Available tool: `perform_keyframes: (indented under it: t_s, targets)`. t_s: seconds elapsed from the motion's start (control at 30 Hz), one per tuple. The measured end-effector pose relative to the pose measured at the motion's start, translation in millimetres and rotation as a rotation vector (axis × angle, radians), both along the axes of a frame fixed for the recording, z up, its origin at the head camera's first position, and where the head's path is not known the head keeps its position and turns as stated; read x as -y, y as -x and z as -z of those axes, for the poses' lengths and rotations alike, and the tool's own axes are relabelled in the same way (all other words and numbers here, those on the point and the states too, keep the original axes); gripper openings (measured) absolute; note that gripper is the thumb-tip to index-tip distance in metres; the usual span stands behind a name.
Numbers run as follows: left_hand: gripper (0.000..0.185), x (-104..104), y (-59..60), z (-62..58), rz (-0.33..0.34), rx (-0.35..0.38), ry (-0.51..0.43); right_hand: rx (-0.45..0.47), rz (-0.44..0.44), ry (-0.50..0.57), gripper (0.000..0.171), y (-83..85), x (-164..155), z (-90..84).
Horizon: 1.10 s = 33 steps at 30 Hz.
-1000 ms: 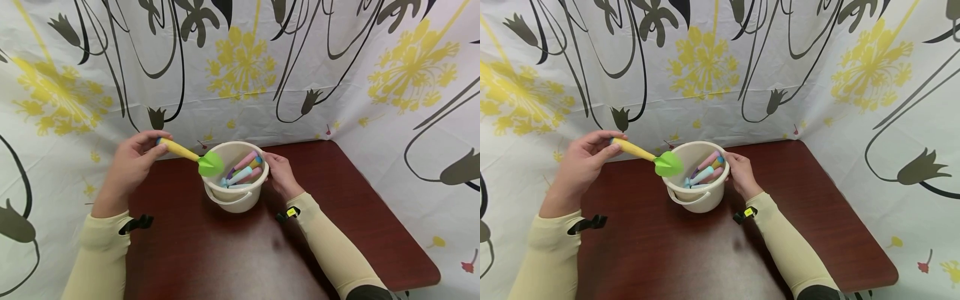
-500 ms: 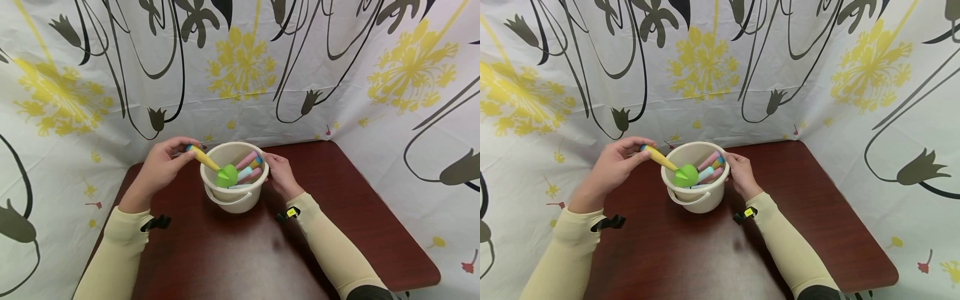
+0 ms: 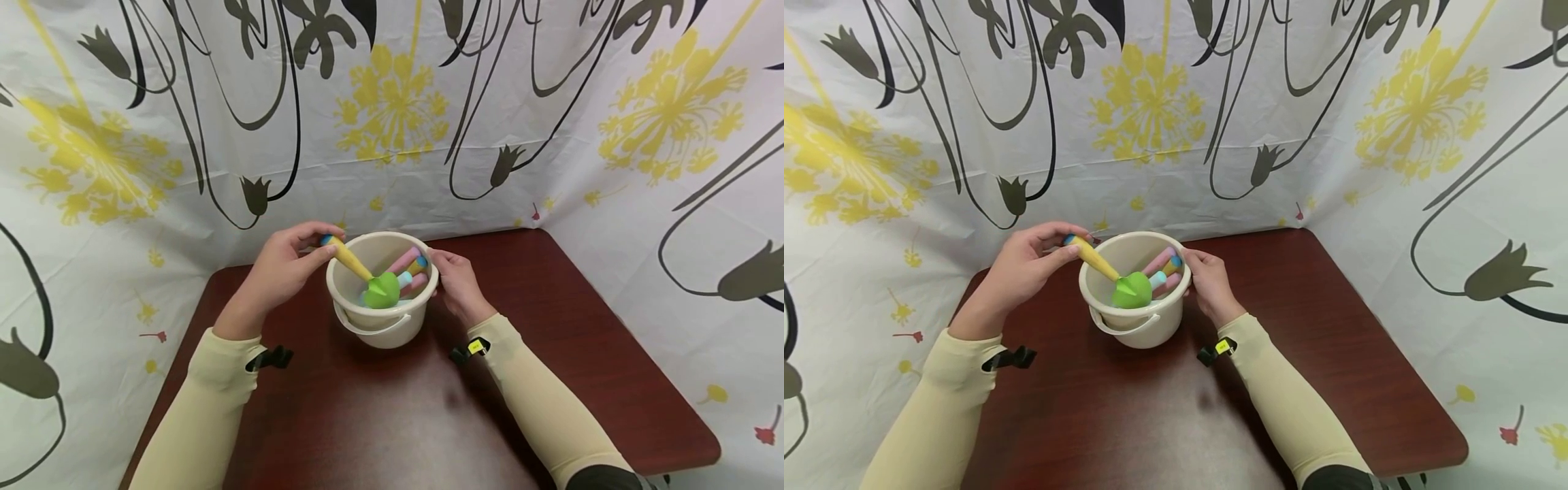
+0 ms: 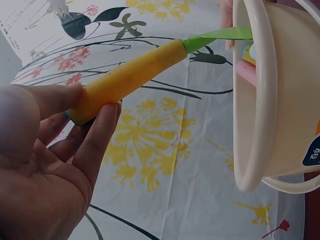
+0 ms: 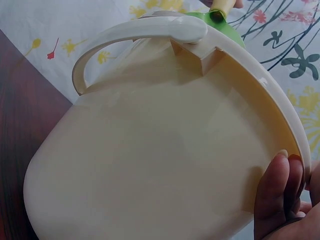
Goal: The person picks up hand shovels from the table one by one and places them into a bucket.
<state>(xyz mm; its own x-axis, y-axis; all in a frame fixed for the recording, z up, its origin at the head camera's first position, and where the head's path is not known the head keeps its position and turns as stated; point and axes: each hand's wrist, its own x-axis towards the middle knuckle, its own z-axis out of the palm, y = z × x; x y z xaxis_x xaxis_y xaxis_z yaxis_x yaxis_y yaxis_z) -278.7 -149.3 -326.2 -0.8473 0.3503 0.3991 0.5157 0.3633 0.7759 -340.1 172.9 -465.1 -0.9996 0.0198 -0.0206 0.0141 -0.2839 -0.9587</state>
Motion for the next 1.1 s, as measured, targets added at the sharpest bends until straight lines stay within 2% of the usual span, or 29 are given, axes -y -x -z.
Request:
perform_keyframes:
  t_s: [0.27, 0.4, 0.67, 0.83, 1.1]
  targets:
    - [0.023, -6, 4.1, -2.0, 0.027, -0.021, 0.038, -0.002, 0.010, 0.001, 0.041, 0.6, 0, 0.5]
    - [0.023, -9, 5.8, -0.3, 0.052, -0.001, 0.050, 0.006, 0.011, -0.003, 0.040, 0.4, 1, 0.4]
    - [0.024, -19, 13.7, 9.5, 0.097, 0.006, 0.069, 0.011, 0.017, -0.001, 0.040, 0.7, 0, 0.9]
    - [0.024, -26, 17.8, 17.2, 0.127, 0.036, 0.074, 0.012, 0.013, -0.008, 0.041, 0.9, -1, 2.5]
    - [0.024, -37, 19.1, 25.2, 0.170, 0.057, 0.123, 0.004, 0.013, -0.003, 0.041, 1.0, 0, 2.5]
